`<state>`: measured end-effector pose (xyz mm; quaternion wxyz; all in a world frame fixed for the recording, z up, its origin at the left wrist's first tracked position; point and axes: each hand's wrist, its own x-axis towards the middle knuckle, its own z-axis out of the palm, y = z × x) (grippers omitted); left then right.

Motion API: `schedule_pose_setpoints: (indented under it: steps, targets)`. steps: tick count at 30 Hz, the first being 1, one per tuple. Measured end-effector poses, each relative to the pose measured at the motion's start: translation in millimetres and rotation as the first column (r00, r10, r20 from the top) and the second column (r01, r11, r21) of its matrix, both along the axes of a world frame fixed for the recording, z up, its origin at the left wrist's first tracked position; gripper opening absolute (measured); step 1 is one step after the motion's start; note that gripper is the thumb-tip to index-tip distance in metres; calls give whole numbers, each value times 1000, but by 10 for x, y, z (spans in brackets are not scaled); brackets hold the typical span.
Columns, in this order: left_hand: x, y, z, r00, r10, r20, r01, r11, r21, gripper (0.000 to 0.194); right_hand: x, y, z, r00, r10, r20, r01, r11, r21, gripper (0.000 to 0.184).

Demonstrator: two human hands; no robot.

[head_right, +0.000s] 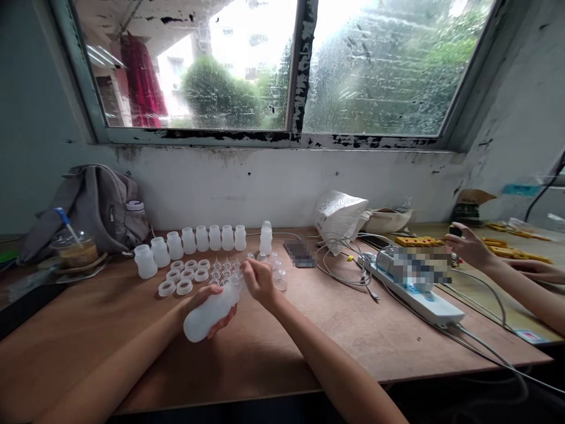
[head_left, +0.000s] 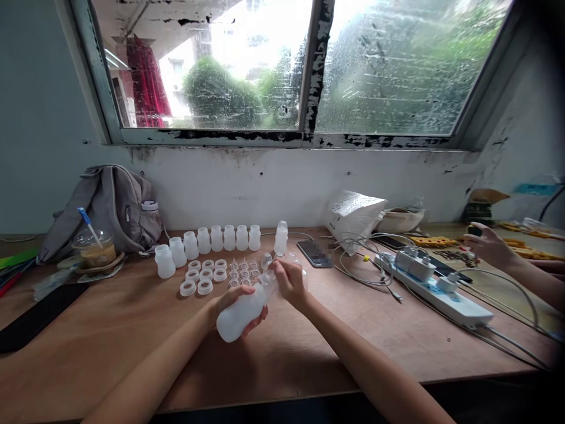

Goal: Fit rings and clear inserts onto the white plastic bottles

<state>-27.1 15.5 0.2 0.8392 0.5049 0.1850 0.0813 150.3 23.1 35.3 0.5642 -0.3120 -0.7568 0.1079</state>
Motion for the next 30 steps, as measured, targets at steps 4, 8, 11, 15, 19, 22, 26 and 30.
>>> schedule_pose_setpoints:
  steps: [4,8,11,15,19,22,26,30]
  targets:
    - [-76,-12,6,994,-81,-68,82,997,9,49,206,184,53,965,-245,-95,239,969,-70,36]
    - [-104,9,-26,1000,7,-25,-6,999,35,48,326,300,88,920,-354,170,373,922,-99,29]
    - [-105,21,-39,999,34,-13,-34,999,42,47,304,312,78,894,-282,349,332,939,-93,23]
    - [-121,12,-32,996,80,25,-80,997,-20,46,248,317,-9,789,-152,595,257,962,-96,19]
    - [-118,2,-10,976,192,101,-192,981,-8,47,236,342,-108,687,-131,715,307,944,-123,21]
    - [-84,-3,0,936,307,173,-314,949,17,45,236,346,-131,653,-122,747,316,941,-122,21]
    - [-17,-15,10,853,460,248,-485,873,52,44,235,337,-138,632,-120,765,315,943,-112,21]
    - [45,-51,55,746,605,277,-639,768,45,43,230,331,-136,653,-137,745,322,941,-109,21]
